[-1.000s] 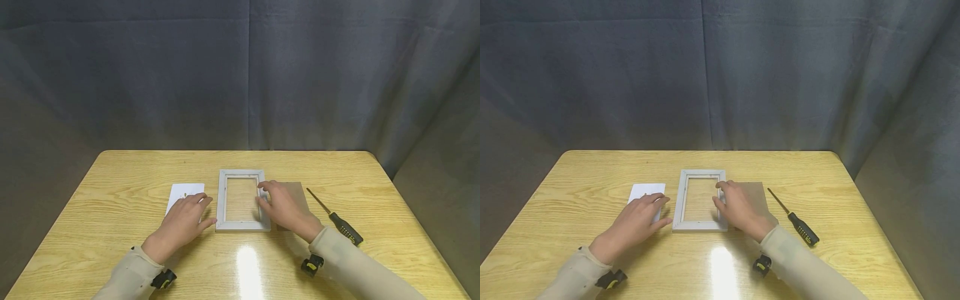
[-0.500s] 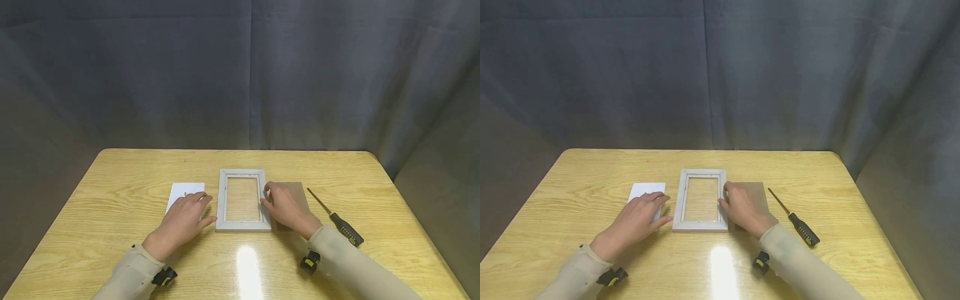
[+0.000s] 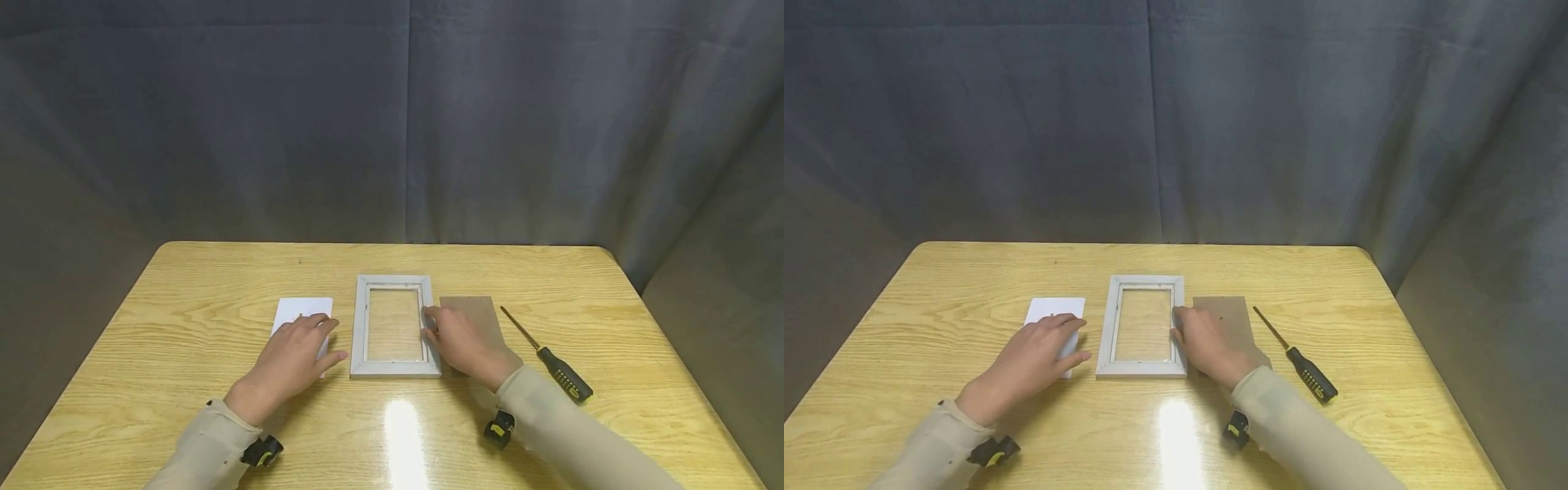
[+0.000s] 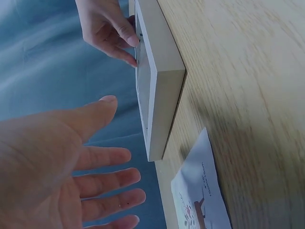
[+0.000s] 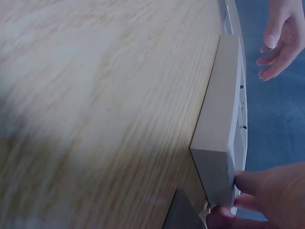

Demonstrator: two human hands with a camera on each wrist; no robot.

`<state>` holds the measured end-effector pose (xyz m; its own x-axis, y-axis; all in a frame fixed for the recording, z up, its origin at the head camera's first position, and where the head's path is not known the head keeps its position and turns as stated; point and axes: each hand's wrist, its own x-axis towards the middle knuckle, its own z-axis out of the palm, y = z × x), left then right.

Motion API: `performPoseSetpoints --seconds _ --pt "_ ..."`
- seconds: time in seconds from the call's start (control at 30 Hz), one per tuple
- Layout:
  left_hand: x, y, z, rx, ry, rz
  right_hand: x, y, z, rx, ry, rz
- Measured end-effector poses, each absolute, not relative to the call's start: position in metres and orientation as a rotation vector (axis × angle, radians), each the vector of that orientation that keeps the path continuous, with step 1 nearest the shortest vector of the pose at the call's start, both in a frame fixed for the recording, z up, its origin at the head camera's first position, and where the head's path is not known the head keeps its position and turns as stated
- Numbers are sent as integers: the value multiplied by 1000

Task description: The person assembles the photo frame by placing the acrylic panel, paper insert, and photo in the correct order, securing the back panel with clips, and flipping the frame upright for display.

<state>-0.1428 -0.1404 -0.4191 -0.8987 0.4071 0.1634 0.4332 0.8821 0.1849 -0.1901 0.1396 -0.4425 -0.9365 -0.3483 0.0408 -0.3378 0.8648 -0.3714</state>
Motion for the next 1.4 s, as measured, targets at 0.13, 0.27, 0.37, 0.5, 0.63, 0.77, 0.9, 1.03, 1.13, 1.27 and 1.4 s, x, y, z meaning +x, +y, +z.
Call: performPoseSetpoints --seconds 0.13,0.27,0.37,0.5,0.63,0.77,0.9,1.03,1.13,1.27,1.4 --pt "-143 -142 -419 -664 -2931 -337 -190 138 -442 -557 2997 -553" --pt "-143 -142 -419 -671 -2920 -315 -195 136 -440 -593 3038 -525" --pt "-143 -138 -417 -677 -2922 -309 -200 133 -440 -616 3071 -502" --pt "-142 -127 -419 -741 -2942 -321 -206 131 -440 -588 3039 -446" --pt "-141 -117 -425 -848 -2949 -337 -210 130 -442 -542 2984 -369" --pt "-139 -113 -430 -906 -2953 -323 -212 130 -443 -556 2983 -311" --pt "-140 -112 -432 -908 -2950 -297 -213 129 -442 -607 2985 -289" --pt "-141 -111 -433 -917 -2946 -279 -210 130 -440 -620 2931 -273" --pt "-141 -110 -433 -918 -2937 -257 -208 131 -439 -620 2898 -277" --pt "-143 -109 -433 -911 -2920 -237 -208 130 -438 -628 2892 -288" --pt "-143 -109 -432 -916 -2917 -244 -209 131 -439 -629 2895 -314"
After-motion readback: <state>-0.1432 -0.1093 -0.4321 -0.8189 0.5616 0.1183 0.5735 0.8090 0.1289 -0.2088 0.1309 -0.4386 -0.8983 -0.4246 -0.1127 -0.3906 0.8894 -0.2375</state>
